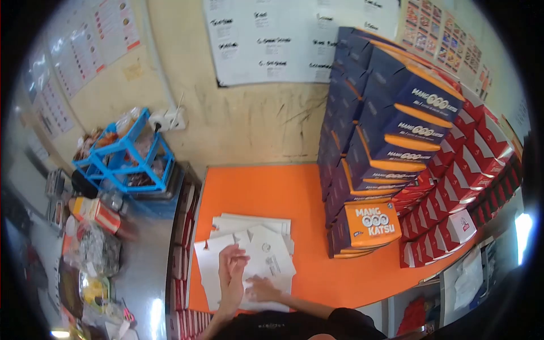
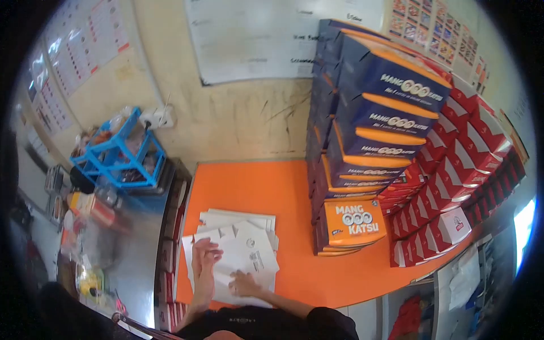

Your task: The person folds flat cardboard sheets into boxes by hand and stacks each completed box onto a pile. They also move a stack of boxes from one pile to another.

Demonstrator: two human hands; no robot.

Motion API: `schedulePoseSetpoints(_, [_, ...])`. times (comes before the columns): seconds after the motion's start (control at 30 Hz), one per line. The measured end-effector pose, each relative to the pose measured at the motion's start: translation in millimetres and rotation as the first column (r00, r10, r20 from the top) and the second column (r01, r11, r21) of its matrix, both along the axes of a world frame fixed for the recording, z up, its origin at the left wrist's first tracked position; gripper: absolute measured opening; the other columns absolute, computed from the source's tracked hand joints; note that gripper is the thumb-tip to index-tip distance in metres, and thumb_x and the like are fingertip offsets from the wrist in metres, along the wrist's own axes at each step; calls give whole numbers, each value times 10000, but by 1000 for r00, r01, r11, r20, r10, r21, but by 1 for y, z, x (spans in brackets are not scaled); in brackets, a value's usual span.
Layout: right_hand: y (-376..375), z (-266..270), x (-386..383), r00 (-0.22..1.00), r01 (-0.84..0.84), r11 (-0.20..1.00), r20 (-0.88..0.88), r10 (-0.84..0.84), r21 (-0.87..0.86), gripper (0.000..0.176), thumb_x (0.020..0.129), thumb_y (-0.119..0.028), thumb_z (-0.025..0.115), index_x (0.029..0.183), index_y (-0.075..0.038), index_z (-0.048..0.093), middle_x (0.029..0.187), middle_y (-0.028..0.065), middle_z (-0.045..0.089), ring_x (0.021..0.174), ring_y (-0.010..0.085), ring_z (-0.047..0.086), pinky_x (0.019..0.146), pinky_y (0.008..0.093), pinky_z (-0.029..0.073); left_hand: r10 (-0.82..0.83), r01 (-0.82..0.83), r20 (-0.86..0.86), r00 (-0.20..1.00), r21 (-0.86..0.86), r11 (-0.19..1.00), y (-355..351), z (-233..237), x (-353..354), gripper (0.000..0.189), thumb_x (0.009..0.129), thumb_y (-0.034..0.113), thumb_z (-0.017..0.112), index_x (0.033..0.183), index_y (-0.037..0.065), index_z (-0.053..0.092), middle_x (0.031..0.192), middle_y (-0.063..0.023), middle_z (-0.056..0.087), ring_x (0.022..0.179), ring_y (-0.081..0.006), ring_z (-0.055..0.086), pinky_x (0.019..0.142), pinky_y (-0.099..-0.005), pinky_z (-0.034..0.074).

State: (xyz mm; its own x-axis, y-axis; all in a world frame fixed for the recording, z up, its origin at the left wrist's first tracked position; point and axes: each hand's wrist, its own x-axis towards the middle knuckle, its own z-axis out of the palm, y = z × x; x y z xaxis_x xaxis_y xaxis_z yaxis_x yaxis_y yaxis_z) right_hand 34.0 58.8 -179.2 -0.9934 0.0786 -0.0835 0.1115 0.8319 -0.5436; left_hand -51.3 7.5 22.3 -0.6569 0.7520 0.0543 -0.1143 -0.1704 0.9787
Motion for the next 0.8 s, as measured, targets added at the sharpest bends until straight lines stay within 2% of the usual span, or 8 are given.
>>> schedulePoseSetpoints(0.13, [29,38,4,940,136,898,-231,-250,-419,186,783,-231,579,889,-89,636,769,130,615,657,277,612,625,383,496,-117,55,-283,952,-217,975,-16,8,-7,323,866,130,510,1173,46,457,1158,-114,485,1045,-216,505,907,-330,393])
schedulePoseSetpoints(0.17, [36,84,12,936,200,823,-144,-321,-532,154,794,-192,574,878,-76,632,796,126,619,687,281,611,631,375,495,-273,-69,-772,573,-378,923,-23,29,-5,342,855,127,523,1184,55,461,1179,-137,480,1076,-236,495,924,-340,389])
schedulePoseSetpoints(0.23, [45,149,32,917,178,858,-236,-323,-481,102,801,-123,573,857,-58,628,846,114,631,715,273,616,645,370,494,-458,-279,-889,-14,-436,856,-31,44,-3,362,845,123,536,1195,63,464,1200,-160,475,1108,-256,484,941,-349,386])
schedulePoseSetpoints(0.33, [54,206,62,662,233,956,-692,-289,-176,89,778,-118,616,819,-40,631,898,82,643,774,216,623,681,351,498,-923,41,-333,192,-937,347,-38,44,3,190,880,208,464,948,51,547,780,-173,618,806,-334,613,722,-436,472])
schedulePoseSetpoints(0.4, [50,236,102,279,461,867,-897,-342,-187,152,780,-131,599,874,-15,628,924,103,635,849,241,618,719,332,478,-836,114,-493,243,-841,529,-49,48,-2,251,900,253,411,835,43,532,601,-160,582,638,-370,598,614,-466,450])
schedulePoseSetpoints(0.5, [37,250,124,490,276,727,-559,-669,-628,185,802,-166,595,898,-13,637,911,122,631,826,240,612,713,298,465,-749,400,-508,425,-637,659,-58,55,-16,265,902,276,403,899,21,478,696,-196,583,660,-352,581,594,-423,435])
schedulePoseSetpoints(0.63, [44,226,86,846,95,858,-414,-337,-504,215,793,-234,647,871,-34,650,847,94,616,615,139,539,537,246,416,-951,755,-33,306,-600,264,-53,52,-17,337,905,172,430,1166,-43,434,942,-198,574,810,-230,562,730,-329,434])
schedulePoseSetpoints(0.8, [47,275,101,854,52,861,-425,-301,-506,231,686,-141,727,876,-56,628,782,25,571,674,135,522,556,237,411,-934,835,-14,358,-443,327,-50,60,-14,335,894,161,503,1164,-34,462,894,-133,594,811,-122,526,729,-282,437])
